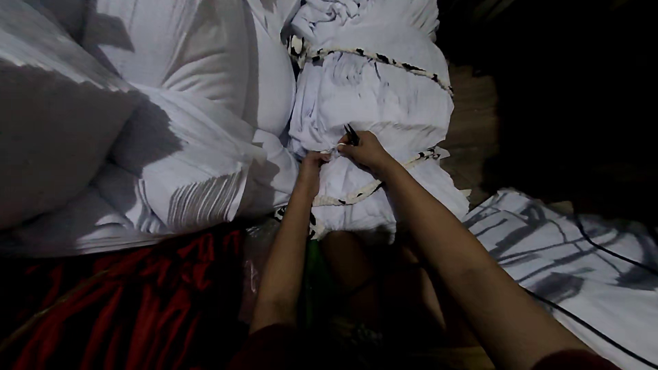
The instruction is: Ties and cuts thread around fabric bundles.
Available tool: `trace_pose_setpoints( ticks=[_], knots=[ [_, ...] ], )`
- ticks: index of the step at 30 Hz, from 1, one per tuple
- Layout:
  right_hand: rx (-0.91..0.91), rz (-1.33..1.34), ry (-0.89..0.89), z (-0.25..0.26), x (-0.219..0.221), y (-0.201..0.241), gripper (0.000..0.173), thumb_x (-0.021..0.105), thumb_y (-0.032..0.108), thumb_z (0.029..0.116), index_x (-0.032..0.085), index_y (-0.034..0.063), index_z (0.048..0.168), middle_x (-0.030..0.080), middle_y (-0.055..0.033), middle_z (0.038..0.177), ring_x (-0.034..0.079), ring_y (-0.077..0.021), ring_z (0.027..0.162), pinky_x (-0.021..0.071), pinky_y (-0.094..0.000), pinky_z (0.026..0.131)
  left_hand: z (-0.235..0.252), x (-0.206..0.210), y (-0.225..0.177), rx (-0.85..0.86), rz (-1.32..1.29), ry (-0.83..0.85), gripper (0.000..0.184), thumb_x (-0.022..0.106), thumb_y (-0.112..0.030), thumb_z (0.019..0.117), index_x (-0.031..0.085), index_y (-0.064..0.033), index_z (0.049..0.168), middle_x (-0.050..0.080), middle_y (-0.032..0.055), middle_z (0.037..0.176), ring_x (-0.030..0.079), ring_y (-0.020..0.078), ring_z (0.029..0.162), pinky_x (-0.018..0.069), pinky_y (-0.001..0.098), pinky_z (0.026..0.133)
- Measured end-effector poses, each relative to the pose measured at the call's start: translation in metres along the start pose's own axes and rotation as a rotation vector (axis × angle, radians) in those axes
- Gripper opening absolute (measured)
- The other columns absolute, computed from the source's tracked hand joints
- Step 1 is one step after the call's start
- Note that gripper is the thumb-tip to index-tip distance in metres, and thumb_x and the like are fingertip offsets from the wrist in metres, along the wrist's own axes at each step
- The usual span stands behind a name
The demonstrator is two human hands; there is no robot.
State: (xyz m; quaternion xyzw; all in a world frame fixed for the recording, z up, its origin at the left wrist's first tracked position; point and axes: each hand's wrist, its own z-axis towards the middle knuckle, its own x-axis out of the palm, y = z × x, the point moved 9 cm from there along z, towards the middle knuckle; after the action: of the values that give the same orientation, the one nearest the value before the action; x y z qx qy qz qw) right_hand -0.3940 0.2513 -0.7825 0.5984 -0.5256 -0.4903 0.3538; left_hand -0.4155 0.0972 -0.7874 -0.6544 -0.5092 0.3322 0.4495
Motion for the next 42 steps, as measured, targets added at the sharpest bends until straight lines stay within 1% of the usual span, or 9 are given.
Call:
trace_pose_setpoints(
  ticks=[4, 10, 15, 23, 26, 29, 32, 35, 42],
  knots=[
    [-0.009, 0.015, 0.001, -0.001, 0.000, -0.001, 0.019, 0.065, 0.014, 0.0993, 0.068, -0.0008, 0.111, 0.064, -0.0114, 0.091, 0.056, -0.0164, 0.073, 0.0501, -0.0374, 0.071, -0.017, 0.000, -0.015, 0.056, -0.101, 0.033, 0.019, 0.039, -0.006, 0.0975, 0.058, -0.0041, 0.103, 0.061, 0.0000, 0.092, 0.059, 0.0072, 0.084, 0.0508, 0.0279, 0.085],
    [-0.104, 0.000, 0.017, -0.003, 0.002, 0.006, 0.024, 0.069, 0.009, 0.0947, 0.067, -0.0004, 0.116, 0.066, -0.0126, 0.099, 0.060, -0.0187, 0.083, 0.0520, -0.0395, 0.078, -0.016, 0.001, -0.041, 0.189, 0.485, 0.091, 0.012, 0.060, -0.003, 0.0976, 0.063, 0.0051, 0.105, 0.062, 0.0040, 0.082, 0.056, 0.0040, 0.071, 0.0501, 0.0234, 0.070],
    [-0.076, -0.155, -0.030, -0.001, 0.011, 0.012, 0.025, 0.077, 0.014, 0.0882, 0.071, 0.0002, 0.108, 0.070, -0.0175, 0.095, 0.066, -0.0312, 0.086, 0.0534, -0.0547, 0.079, -0.003, -0.002, -0.042, 0.132, 0.979, 0.187, 0.030, 0.058, -0.021, 0.1056, 0.067, 0.0066, 0.112, 0.067, 0.0258, 0.103, 0.064, 0.0387, 0.096, 0.0482, 0.0593, 0.090],
    [-0.095, -0.263, -0.045, -0.013, 0.013, 0.017, 0.021, 0.063, 0.007, 0.0977, 0.072, 0.0007, 0.116, 0.070, -0.0197, 0.110, 0.067, -0.0350, 0.103, 0.0515, -0.0561, 0.092, -0.047, 0.006, -0.063, 0.328, 0.298, 0.117, 0.023, 0.040, -0.007, 0.1052, 0.059, -0.0029, 0.092, 0.057, -0.0050, 0.084, 0.054, -0.0012, 0.081, 0.0467, 0.0195, 0.080],
    [-0.096, -0.179, -0.059, -0.012, 0.008, 0.015, 0.017, 0.065, 0.006, 0.0959, 0.072, 0.0001, 0.110, 0.071, -0.0177, 0.099, 0.067, -0.0307, 0.090, 0.0524, -0.0530, 0.084, -0.062, 0.003, -0.058, 0.321, 0.203, 0.137, 0.026, 0.043, -0.008, 0.0962, 0.056, -0.0145, 0.074, 0.055, -0.0086, 0.077, 0.053, 0.0009, 0.076, 0.0464, 0.0202, 0.074],
    [-0.109, -0.099, -0.062, -0.012, 0.004, 0.008, 0.016, 0.067, 0.006, 0.0941, 0.072, 0.0007, 0.108, 0.070, -0.0143, 0.094, 0.063, -0.0238, 0.080, 0.0522, -0.0460, 0.076, -0.062, -0.007, -0.043, 0.106, 0.672, 0.178, 0.040, 0.049, -0.025, 0.1073, 0.062, -0.0016, 0.077, 0.053, 0.0005, 0.068, 0.051, 0.0082, 0.062, 0.0464, 0.0275, 0.061],
    [-0.092, -0.046, -0.015, -0.010, 0.005, 0.006, 0.016, 0.064, 0.005, 0.0947, 0.072, 0.0007, 0.109, 0.069, -0.0141, 0.094, 0.062, -0.0234, 0.080, 0.0514, -0.0455, 0.076, -0.041, -0.021, -0.031, -0.160, 1.052, 0.197, 0.062, 0.041, -0.051, 0.1084, 0.068, 0.0050, 0.112, 0.068, 0.0247, 0.099, 0.065, 0.0396, 0.095, 0.0476, 0.0630, 0.090],
    [-0.049, -0.030, 0.000, -0.009, 0.011, 0.005, 0.023, 0.058, 0.012, 0.1002, 0.069, 0.0006, 0.116, 0.069, -0.0153, 0.099, 0.065, -0.0248, 0.085, 0.0530, -0.0475, 0.079, -0.033, 0.002, -0.036, -0.025, 1.256, 0.200, 0.046, 0.045, -0.035, 0.1103, 0.063, -0.0004, 0.135, 0.064, 0.0293, 0.128, 0.050, 0.0502, 0.130, 0.0254, 0.0745, 0.109],
    [0.136, -0.487, 0.154, -0.011, 0.030, 0.036, 0.034, 0.068, 0.020, 0.0972, 0.066, -0.0008, 0.124, 0.064, -0.0273, 0.127, 0.060, -0.0462, 0.121, 0.0456, -0.0692, 0.095, -0.136, 0.041, -0.092, 0.473, 0.855, 0.264, 0.029, 0.048, -0.014, 0.1044, 0.071, 0.0021, 0.096, 0.057, 0.0194, 0.112, 0.052, 0.0349, 0.111, 0.0384, 0.0567, 0.098]
  ],
)
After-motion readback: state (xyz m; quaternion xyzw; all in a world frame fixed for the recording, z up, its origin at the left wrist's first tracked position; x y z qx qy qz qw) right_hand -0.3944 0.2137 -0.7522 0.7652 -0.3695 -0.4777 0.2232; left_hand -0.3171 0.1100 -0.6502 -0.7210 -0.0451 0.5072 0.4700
